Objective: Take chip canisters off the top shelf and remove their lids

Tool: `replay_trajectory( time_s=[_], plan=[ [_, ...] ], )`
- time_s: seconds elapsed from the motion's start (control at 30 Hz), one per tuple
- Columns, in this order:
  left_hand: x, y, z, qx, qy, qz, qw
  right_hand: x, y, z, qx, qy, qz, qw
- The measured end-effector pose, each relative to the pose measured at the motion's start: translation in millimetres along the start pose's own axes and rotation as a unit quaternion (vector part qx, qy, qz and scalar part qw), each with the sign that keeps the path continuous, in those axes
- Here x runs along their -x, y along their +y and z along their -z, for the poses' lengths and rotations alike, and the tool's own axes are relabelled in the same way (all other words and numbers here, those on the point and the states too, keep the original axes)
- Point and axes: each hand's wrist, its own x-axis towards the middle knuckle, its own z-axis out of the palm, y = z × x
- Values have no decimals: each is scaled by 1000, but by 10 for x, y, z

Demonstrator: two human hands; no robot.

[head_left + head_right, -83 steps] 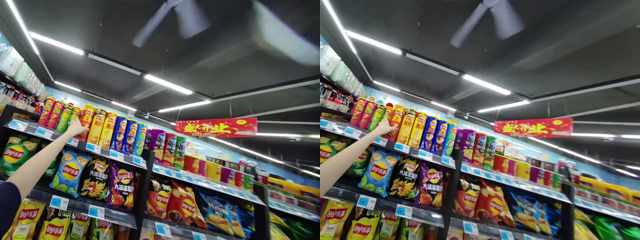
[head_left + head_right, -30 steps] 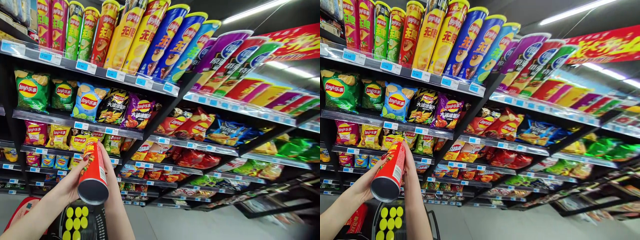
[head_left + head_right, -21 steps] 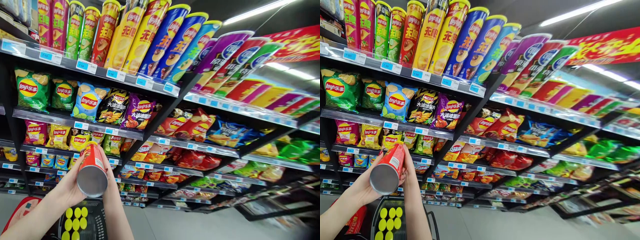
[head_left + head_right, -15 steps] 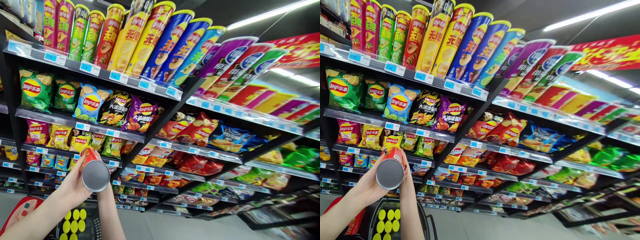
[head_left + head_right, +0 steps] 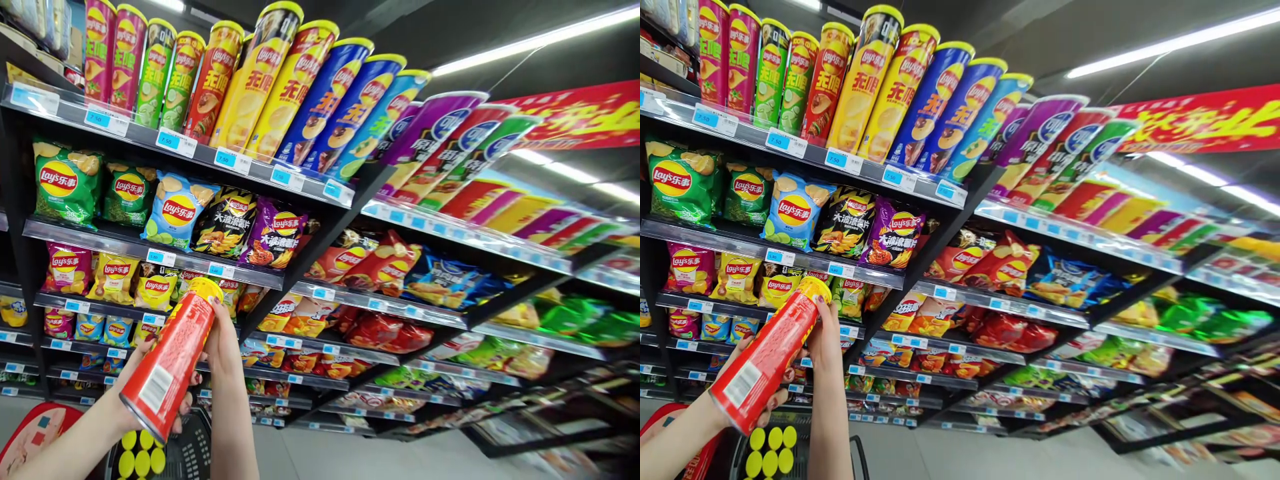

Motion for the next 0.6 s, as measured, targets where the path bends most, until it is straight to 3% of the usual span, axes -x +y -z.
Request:
replay_trajectory(
  time_s=[0.07,0.17,0.27,0.37,0.47,0.53,0.6],
  plan=[
    [-2,-14,152,-11,-21,13,1000,84,-77,-28,-19,31,15,999],
    [20,-15,228,-27,-15,31,999,224,-139,-45,3,24,40,999],
    [61,19,137,-52,-1,72,996,303,-162,-22,23,17,51,998],
    [88,69,29,-99,51,129,985,345,-164,30,24,-6,65,998],
    [98,87,75,-165,92,76,979,383,-141,87,24,-50,80,995],
    [103,84,192,-195,102,17,975,394,-119,137,31,-80,83,993],
    [114,93,306,-223,101,1,970,386,-124,213,39,-111,85,989]
  ],
)
